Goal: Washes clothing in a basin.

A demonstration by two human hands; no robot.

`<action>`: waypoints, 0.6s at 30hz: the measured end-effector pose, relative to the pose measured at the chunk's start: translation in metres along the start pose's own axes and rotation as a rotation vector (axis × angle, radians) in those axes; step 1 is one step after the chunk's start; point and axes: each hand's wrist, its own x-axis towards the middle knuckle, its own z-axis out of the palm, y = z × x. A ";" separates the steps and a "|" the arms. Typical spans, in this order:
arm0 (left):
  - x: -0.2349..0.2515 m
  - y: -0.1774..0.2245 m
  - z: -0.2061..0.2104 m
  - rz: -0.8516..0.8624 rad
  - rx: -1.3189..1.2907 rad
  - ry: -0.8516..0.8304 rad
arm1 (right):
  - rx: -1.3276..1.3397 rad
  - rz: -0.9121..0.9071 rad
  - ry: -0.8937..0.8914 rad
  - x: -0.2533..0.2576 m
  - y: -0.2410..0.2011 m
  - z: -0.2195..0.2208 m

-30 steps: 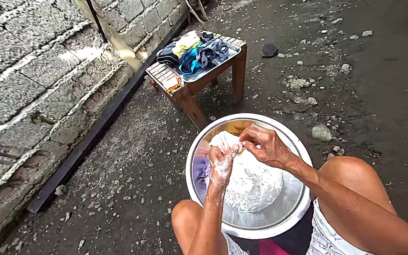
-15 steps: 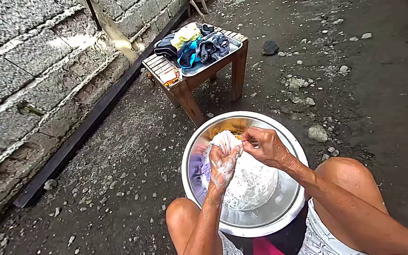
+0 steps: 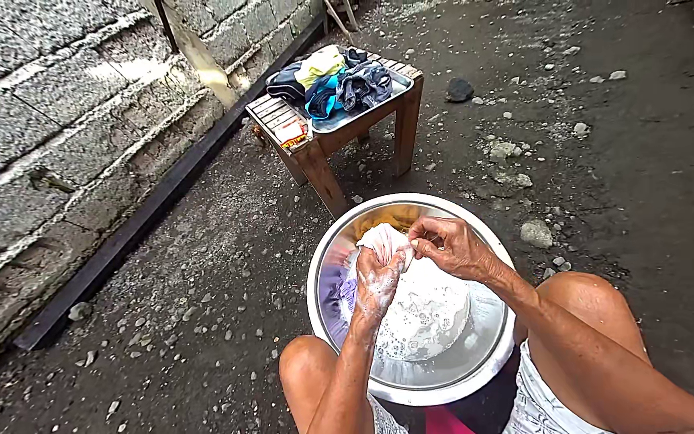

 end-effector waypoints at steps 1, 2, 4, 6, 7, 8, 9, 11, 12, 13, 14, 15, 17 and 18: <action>-0.001 0.000 0.000 0.010 0.028 0.004 | -0.049 -0.025 0.005 0.000 0.001 0.002; -0.001 0.000 -0.001 0.024 0.070 0.007 | -0.088 -0.039 0.016 -0.001 0.002 0.004; -0.002 0.001 -0.001 0.053 0.171 0.016 | -0.139 -0.051 0.037 -0.001 0.003 0.007; -0.003 0.001 -0.001 0.065 0.236 0.017 | -0.201 -0.066 0.044 -0.002 0.003 0.009; -0.003 0.000 -0.001 0.065 0.250 0.018 | -0.258 -0.093 0.041 -0.003 0.003 0.010; -0.003 -0.001 0.000 0.061 0.258 0.017 | -0.341 -0.141 0.040 -0.004 0.004 0.011; -0.003 -0.003 0.000 0.064 0.263 0.019 | -0.435 -0.207 0.040 -0.005 0.004 0.012; -0.003 -0.006 0.002 0.063 0.275 0.020 | -0.623 -0.321 0.036 -0.008 0.004 0.017; -0.002 -0.007 0.002 0.059 0.277 0.020 | -0.688 -0.350 0.045 -0.009 0.003 0.020; -0.002 -0.008 0.002 0.058 0.270 0.016 | -0.717 -0.362 0.058 -0.009 0.003 0.022; -0.003 -0.009 0.002 0.058 0.263 0.009 | -0.698 -0.352 0.069 -0.008 0.004 0.022; -0.003 -0.008 0.002 0.060 0.251 0.005 | -0.624 -0.307 0.075 -0.006 0.005 0.021; -0.002 -0.004 0.000 0.058 0.204 -0.008 | -0.358 -0.107 0.087 -0.003 0.003 0.011; -0.002 -0.002 0.000 0.044 0.166 -0.011 | -0.202 0.011 0.107 -0.001 0.001 0.005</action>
